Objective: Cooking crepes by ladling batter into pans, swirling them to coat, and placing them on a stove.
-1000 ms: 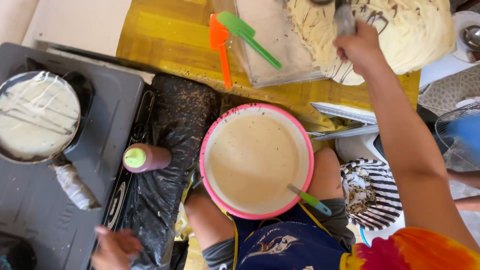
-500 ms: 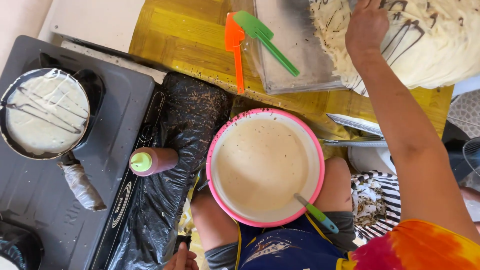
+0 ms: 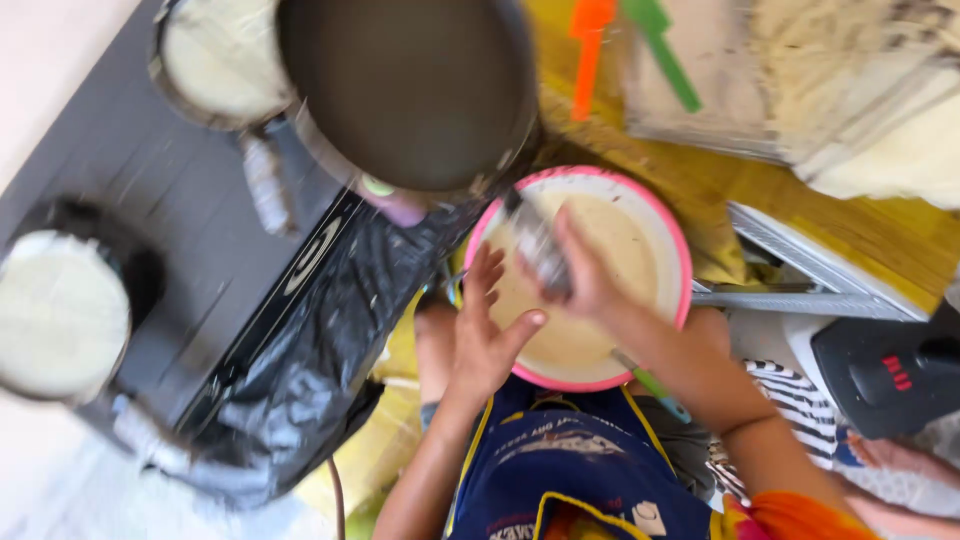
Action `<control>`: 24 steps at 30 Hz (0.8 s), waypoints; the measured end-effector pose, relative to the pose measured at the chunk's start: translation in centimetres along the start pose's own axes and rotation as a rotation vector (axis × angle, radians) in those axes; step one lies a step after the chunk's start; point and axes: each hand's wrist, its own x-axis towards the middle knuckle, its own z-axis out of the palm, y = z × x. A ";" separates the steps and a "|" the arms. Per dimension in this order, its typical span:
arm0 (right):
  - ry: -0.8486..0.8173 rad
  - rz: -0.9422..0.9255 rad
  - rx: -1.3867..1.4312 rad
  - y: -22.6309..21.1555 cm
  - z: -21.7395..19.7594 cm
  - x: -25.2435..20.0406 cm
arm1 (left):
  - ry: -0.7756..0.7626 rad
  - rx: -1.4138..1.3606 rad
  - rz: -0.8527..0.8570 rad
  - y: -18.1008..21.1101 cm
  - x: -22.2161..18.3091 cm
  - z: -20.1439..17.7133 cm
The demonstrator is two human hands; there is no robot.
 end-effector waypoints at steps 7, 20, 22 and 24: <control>-0.368 -0.482 -0.129 21.5 5.3 3.6 | 0.531 -0.407 -0.240 -8.4 -12.3 -12.0; 0.084 -0.836 -0.771 2.5 2.1 13.9 | 0.301 -0.257 -0.676 -13.4 -19.1 -15.3; 0.032 -0.504 -1.257 -6.8 6.0 2.4 | 0.185 -0.236 -0.713 -14.7 -18.0 -13.2; -0.025 -0.103 -1.685 -9.2 8.2 -6.5 | 0.058 -0.208 -0.742 -15.7 -16.8 -10.6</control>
